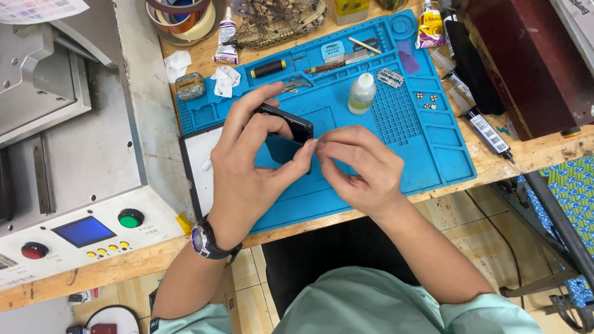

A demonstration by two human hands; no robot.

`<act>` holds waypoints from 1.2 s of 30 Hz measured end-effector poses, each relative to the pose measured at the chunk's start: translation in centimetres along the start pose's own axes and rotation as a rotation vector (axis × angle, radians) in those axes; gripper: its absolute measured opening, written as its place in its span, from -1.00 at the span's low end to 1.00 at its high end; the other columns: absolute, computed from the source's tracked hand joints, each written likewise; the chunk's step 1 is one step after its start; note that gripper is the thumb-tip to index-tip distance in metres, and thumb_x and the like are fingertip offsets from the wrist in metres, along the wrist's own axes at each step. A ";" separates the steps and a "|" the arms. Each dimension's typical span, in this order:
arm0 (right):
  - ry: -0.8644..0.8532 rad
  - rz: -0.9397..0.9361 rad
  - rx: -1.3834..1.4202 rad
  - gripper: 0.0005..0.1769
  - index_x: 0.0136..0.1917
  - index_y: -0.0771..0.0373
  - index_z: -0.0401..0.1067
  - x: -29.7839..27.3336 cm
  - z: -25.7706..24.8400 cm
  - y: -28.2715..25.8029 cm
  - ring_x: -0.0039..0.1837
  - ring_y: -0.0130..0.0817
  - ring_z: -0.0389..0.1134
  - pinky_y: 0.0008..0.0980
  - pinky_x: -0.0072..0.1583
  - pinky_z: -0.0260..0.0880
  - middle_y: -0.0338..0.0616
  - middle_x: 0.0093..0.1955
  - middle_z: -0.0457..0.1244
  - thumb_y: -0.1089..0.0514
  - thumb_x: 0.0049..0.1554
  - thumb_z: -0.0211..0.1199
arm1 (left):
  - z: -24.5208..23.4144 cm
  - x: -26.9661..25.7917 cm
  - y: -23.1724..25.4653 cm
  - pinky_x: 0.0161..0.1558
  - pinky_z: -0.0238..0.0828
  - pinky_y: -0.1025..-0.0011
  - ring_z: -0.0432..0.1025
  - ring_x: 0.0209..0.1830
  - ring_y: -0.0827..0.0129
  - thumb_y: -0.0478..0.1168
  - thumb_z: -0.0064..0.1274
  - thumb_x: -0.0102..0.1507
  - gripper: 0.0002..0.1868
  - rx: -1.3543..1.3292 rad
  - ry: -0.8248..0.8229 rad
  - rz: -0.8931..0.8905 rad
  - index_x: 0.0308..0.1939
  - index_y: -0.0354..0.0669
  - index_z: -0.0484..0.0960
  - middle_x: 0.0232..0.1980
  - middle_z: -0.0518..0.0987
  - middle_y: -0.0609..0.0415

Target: The person applies a liquid from a small bottle onto the back and edges of a black smartphone. They then use a small tool to scrape and clean the device's surface and seams.

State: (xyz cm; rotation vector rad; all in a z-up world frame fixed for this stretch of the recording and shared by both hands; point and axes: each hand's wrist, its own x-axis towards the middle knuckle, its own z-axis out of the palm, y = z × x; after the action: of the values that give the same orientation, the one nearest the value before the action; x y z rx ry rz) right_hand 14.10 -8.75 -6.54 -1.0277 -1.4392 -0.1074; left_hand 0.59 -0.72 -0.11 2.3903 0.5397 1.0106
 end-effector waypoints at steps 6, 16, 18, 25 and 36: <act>-0.018 -0.003 -0.045 -0.89 -0.14 0.42 0.36 -0.2 0.1 0.0 -0.17 -0.16 0.34 -0.40 -0.15 0.39 0.14 -0.15 0.26 0.48 0.05 0.23 | -0.1 -0.1 0.2 0.15 0.34 0.29 0.40 0.12 0.10 -0.35 0.15 0.18 -0.85 -0.002 0.004 -0.005 -0.34 -0.21 0.45 0.22 0.33 -0.14; -0.049 0.016 -0.028 -0.94 -0.18 0.45 0.37 -0.4 0.0 0.0 -0.20 -0.16 0.32 -0.42 -0.16 0.37 0.15 -0.15 0.24 0.46 0.05 0.22 | -0.2 0.1 0.3 0.15 0.33 0.28 0.37 0.08 0.09 -0.36 0.12 0.18 -0.83 -0.036 -0.018 0.005 -0.41 -0.22 0.41 0.17 0.35 -0.14; -0.057 0.007 -0.044 -0.93 -0.16 0.43 0.37 -0.5 -0.1 0.1 -0.20 -0.19 0.31 -0.43 -0.17 0.35 0.12 -0.15 0.24 0.45 0.06 0.22 | -0.2 0.1 0.2 0.15 0.33 0.28 0.37 0.10 0.09 -0.36 0.12 0.18 -0.83 -0.029 -0.020 0.013 -0.41 -0.23 0.41 0.17 0.35 -0.15; -0.078 -0.032 -0.102 -0.92 -0.14 0.40 0.37 -0.7 -0.1 0.3 -0.20 -0.20 0.31 -0.43 -0.17 0.36 0.10 -0.14 0.24 0.44 0.08 0.23 | -0.4 0.2 0.3 0.14 0.32 0.31 0.39 0.07 0.14 -0.36 0.15 0.17 -0.85 -0.022 -0.041 -0.003 -0.38 -0.19 0.46 0.20 0.35 -0.13; -0.064 -0.005 -0.079 -0.91 -0.13 0.42 0.37 -0.6 -0.1 0.0 -0.20 -0.19 0.31 -0.42 -0.18 0.35 0.11 -0.14 0.25 0.47 0.07 0.21 | -2.0 0.6 -0.3 0.17 0.35 0.24 0.37 0.22 0.06 -0.30 0.19 0.17 -0.85 -0.010 -0.226 0.021 -0.27 -0.16 0.51 0.28 0.26 -0.13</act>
State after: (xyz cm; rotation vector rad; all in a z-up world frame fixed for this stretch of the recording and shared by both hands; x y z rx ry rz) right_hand 14.08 -9.11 -7.02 -1.1006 -1.5054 -0.1369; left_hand -0.54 0.40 1.23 2.4643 0.4267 0.7367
